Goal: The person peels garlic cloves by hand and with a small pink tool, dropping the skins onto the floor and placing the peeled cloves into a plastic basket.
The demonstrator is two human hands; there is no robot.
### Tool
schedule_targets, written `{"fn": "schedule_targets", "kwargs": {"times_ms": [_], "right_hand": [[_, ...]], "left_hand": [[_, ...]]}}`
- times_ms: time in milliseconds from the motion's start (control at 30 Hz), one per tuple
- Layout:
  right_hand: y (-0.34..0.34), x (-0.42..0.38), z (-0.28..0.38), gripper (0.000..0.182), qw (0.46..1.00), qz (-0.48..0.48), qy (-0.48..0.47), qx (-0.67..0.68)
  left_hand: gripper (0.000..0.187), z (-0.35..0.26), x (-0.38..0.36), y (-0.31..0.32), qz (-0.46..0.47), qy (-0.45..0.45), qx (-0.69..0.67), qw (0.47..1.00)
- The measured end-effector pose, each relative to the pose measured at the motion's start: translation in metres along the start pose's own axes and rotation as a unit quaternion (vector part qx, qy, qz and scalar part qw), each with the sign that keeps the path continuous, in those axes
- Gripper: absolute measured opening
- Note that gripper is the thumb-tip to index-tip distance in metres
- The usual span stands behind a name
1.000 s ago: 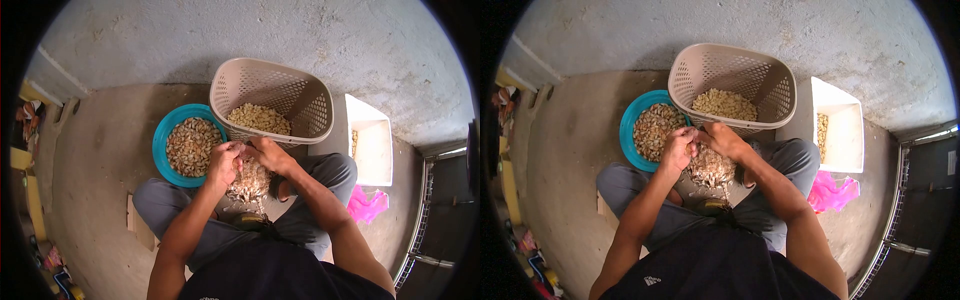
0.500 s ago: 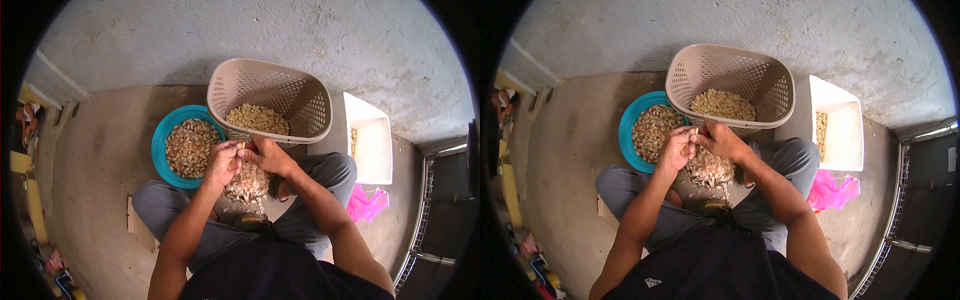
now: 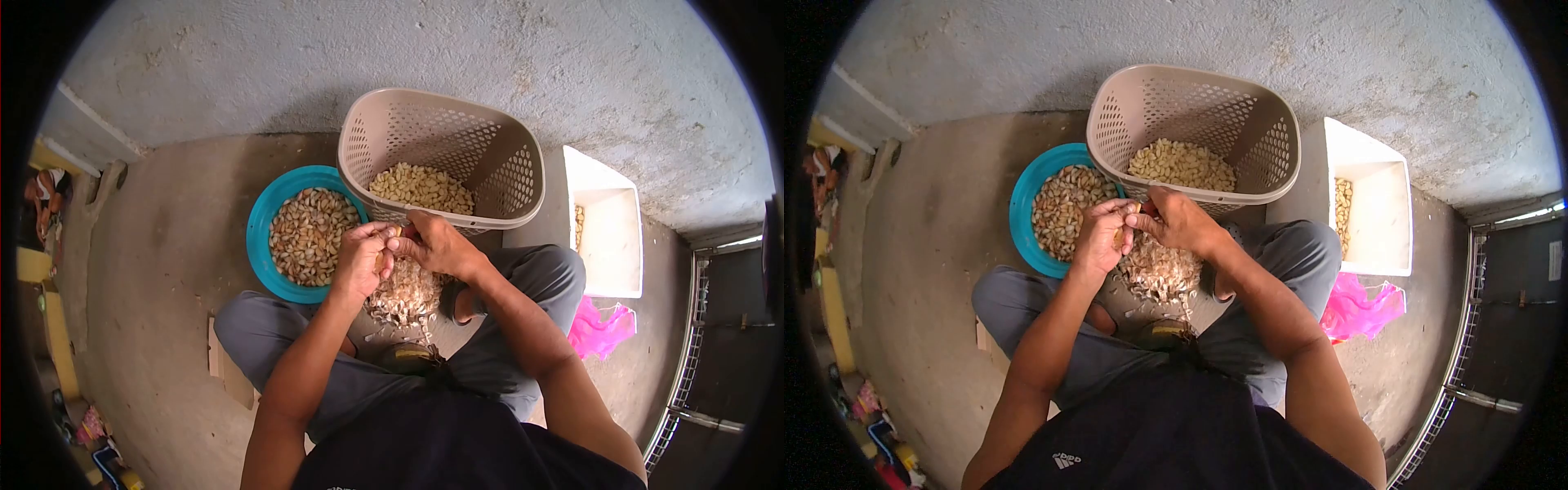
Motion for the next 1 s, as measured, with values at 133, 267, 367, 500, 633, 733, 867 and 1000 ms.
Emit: {"fn": "schedule_targets", "kwargs": {"times_ms": [133, 267, 367, 500, 633, 733, 867, 1000], "right_hand": [[0.001, 0.000, 0.001, 0.056, 1.000, 0.004, 0.018, 0.018], [0.000, 0.001, 0.003, 0.057, 1.000, -0.001, 0.007, 0.005], [-0.003, 0.000, 0.006, 0.058, 1.000, -0.006, 0.002, -0.004], [0.002, 0.001, 0.001, 0.059, 1.000, 0.010, 0.015, 0.002], [0.007, 0.001, -0.003, 0.057, 0.999, 0.020, 0.024, 0.020], [0.010, 0.002, 0.002, 0.054, 0.998, 0.023, 0.027, 0.051], [0.014, 0.002, 0.001, 0.051, 0.997, 0.038, 0.039, 0.055], [0.017, 0.002, 0.003, 0.052, 0.998, 0.042, 0.027, 0.042]], "left_hand": [[0.016, -0.002, -0.003, 0.002, 0.000, 0.005, -0.005, 1.000], [0.016, -0.003, -0.006, 0.003, -0.012, 0.001, -0.007, 1.000], [0.015, -0.003, -0.006, 0.003, -0.013, 0.006, -0.004, 1.000], [0.014, -0.003, -0.007, 0.004, -0.020, 0.007, -0.005, 1.000], [0.014, -0.002, -0.009, 0.004, -0.030, 0.001, -0.017, 0.999], [0.017, 0.001, -0.011, 0.002, -0.049, -0.011, -0.033, 0.998], [0.020, 0.005, -0.011, -0.001, -0.058, -0.008, -0.057, 0.997], [0.022, 0.008, -0.012, -0.005, -0.084, -0.009, -0.064, 0.994]]}}
Point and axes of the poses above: each hand's wrist, its own x-axis towards the middle knuckle, its own y-axis out of the palm, z = x × y, the point moved 7 cm from there along x, towards the middle knuckle, and after that the axes turned 6 degrees about -x, right-handed, at the moved point
